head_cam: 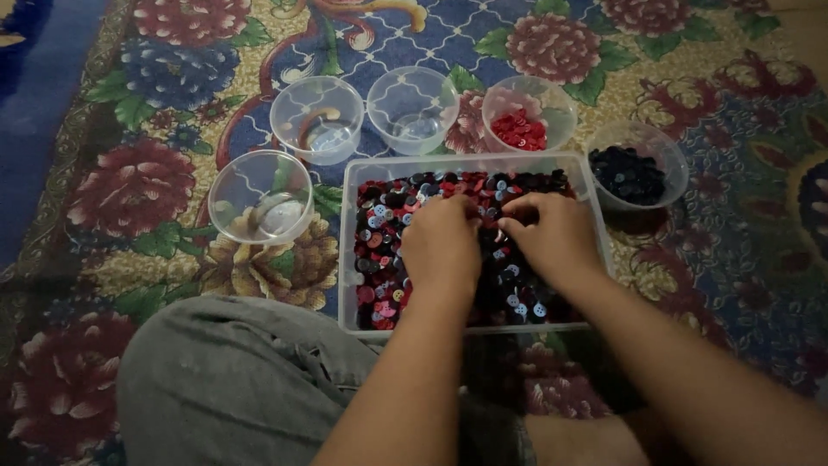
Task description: Sorting a large quantity of mixed buttons into separate containers by color and type.
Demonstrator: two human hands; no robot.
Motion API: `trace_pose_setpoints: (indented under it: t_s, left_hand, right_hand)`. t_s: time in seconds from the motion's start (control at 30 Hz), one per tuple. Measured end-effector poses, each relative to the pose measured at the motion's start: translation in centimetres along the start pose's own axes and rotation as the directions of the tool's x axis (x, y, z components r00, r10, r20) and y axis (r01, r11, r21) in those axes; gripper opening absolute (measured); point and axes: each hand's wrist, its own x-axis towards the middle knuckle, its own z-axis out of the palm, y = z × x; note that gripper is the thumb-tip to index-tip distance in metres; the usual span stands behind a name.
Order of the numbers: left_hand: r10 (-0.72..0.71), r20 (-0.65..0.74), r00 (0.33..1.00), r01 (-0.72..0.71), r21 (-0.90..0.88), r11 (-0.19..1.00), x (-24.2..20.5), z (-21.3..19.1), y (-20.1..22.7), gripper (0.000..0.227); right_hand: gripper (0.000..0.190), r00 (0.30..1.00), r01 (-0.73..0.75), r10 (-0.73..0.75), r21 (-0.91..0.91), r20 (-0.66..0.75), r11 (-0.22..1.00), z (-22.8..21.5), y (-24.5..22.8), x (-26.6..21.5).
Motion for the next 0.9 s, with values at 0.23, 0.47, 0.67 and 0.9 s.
trace_pose_setpoints:
  t_s: [0.23, 0.47, 0.67, 0.9]
  left_hand:
    - [-0.058, 0.061, 0.996, 0.06, -0.037, 0.998, -1.0, -0.9, 0.0, 0.015]
    - [-0.171, 0.102, 0.98, 0.187, -0.178, 0.966, -1.9, -2.0, 0.6, 0.016]
    - [-0.303, 0.176, 0.937, 0.343, -0.287, 0.895, -1.9, -2.7, 1.4, 0.017]
    - [-0.323, 0.199, 0.925, 0.374, -0.349, 0.859, -1.8, -3.2, 1.0, 0.018]
  right_hand:
    - [0.018, 0.998, -0.059, 0.06, 0.044, -0.03, 0.997, -0.3, 0.6, -0.2]
    - [0.017, 0.989, -0.125, 0.132, 0.116, -0.062, 0.985, -2.0, 1.0, -0.3]
    - [0.018, 0.966, -0.187, 0.244, 0.425, -0.083, 0.886, -2.2, 1.5, 2.7]
    - [0.039, 0.923, -0.34, 0.342, 0.79, 0.177, 0.509, -4.9, 0.1, 4.1]
